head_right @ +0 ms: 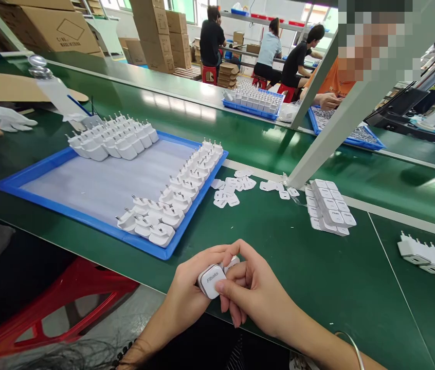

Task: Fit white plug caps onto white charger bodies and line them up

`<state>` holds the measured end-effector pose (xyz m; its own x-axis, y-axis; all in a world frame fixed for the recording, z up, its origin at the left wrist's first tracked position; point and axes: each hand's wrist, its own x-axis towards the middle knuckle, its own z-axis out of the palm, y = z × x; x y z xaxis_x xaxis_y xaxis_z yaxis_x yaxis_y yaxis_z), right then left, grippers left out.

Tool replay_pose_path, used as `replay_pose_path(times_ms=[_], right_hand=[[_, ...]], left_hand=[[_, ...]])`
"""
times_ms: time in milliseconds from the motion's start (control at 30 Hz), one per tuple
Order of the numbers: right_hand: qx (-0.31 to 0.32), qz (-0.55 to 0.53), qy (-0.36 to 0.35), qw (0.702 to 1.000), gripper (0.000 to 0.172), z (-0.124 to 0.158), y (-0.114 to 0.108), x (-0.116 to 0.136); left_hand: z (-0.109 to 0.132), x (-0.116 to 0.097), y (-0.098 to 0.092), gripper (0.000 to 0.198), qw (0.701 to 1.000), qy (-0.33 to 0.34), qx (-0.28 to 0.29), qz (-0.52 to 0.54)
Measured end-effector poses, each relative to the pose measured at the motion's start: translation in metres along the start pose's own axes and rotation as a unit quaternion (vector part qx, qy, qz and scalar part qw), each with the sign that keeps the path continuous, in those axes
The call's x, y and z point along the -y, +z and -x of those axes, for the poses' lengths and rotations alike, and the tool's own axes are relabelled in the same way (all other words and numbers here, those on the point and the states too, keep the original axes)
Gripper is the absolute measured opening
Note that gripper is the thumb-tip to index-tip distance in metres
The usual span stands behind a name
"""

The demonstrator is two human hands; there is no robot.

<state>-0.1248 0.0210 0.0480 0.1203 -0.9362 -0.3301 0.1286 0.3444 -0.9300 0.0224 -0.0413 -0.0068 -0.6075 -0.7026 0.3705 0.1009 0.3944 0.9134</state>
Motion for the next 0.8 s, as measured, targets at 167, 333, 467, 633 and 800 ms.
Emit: replay_pose_path(times_ms=[167,333,467,633,800], right_hand=[[0.008,-0.025,0.028,0.999,0.042,0.001,0.0,0.001],[-0.003,-0.041,0.051,0.998,0.047,0.004,0.003,0.002],[-0.002,-0.054,0.051,0.997,0.047,0.005,0.004,0.001],[0.003,-0.062,0.048,0.997,0.048,0.004,0.002,-0.001],[0.015,-0.07,0.047,0.996,0.05,0.003,0.0,-0.002]], left_hand=[[0.001,0.004,0.001,0.028,0.999,0.052,0.005,-0.013],[0.001,0.004,0.001,0.028,0.995,0.091,-0.003,-0.046],[0.002,0.005,0.001,0.03,0.993,0.097,-0.009,-0.072],[0.003,0.008,0.001,0.031,0.992,0.096,-0.002,-0.079],[0.003,0.011,0.001,0.036,0.989,0.115,-0.001,-0.089]])
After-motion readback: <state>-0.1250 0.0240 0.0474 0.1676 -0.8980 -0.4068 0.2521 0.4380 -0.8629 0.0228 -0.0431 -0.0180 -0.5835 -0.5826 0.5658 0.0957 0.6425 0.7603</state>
